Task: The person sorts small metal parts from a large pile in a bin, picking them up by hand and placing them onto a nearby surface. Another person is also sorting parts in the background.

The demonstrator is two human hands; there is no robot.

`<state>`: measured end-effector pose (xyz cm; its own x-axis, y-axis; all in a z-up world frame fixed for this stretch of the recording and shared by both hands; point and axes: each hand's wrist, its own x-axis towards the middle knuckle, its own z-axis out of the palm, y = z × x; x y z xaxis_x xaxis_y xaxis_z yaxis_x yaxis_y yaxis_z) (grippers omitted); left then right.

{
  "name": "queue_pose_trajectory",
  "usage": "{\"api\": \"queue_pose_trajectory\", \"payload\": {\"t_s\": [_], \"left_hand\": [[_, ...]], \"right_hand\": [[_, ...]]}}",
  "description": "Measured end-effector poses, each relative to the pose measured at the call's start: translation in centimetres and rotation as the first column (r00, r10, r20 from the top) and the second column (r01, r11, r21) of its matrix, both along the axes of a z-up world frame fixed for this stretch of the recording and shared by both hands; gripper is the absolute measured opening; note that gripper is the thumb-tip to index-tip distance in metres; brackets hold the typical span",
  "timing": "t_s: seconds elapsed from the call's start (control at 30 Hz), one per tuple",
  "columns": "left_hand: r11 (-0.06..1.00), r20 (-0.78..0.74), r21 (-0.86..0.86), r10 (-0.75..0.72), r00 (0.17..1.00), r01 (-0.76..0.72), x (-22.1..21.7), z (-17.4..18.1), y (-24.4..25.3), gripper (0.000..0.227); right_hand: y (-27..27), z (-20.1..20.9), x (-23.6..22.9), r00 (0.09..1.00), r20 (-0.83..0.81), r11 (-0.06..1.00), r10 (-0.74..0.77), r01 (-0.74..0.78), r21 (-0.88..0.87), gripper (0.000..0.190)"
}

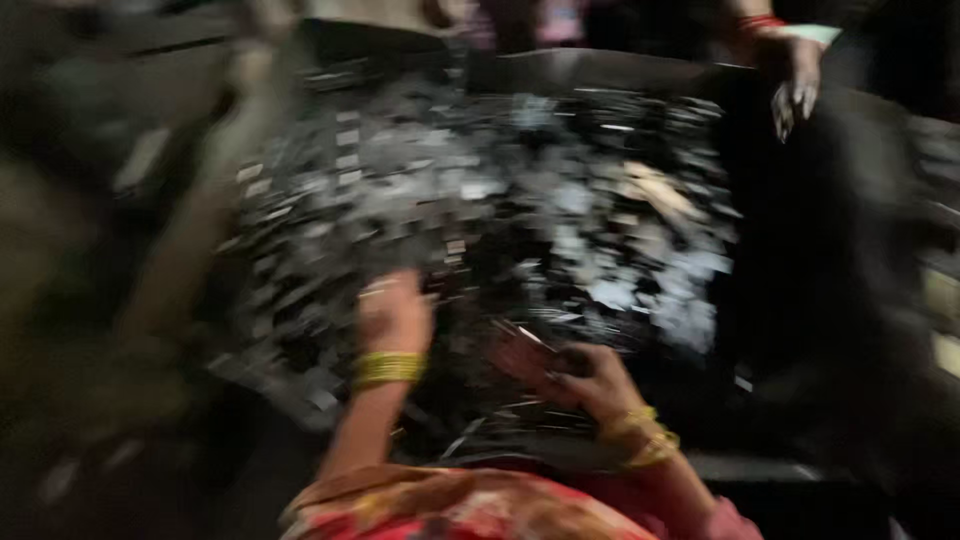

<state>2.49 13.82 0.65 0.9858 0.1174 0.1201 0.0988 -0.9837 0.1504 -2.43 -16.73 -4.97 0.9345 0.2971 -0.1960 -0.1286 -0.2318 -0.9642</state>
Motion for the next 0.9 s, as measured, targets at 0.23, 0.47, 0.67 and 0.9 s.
{"api": "queue_pose_trajectory", "payload": {"t_s": [0.23, 0.47, 0.67, 0.9], "left_hand": [[0.984, -0.132, 0.096, 0.163, 0.978, -0.151, 1.8, -3.3, 0.7, 0.034], [0.668, -0.192, -0.724, 0.044, 0.980, -0.172, -2.0, 4.7, -3.9, 0.051], [0.498, 0.108, -0.838, -0.248, 0.963, 0.222, -6.1, 4.4, -11.7, 0.056], [0.493, 0.388, -0.254, -0.736, 0.555, 0.832, -10.1, 1.7, -19.4, 0.050]], "right_hand": [[-16.4, 1.1, 0.9, 0.633, 0.269, 0.651, -0.726, 0.759, -0.029, 0.021], [-32.0, 9.0, 6.8, 0.320, 0.813, -0.202, -0.486, 0.864, -0.461, 0.038], [-28.9, 6.0, 4.9, 0.399, 0.905, -0.226, -0.147, 0.877, -0.424, 0.041], [-9.8, -2.0, -3.0, 0.771, -0.544, 0.691, -0.330, 0.590, 0.417, 0.027]]}}
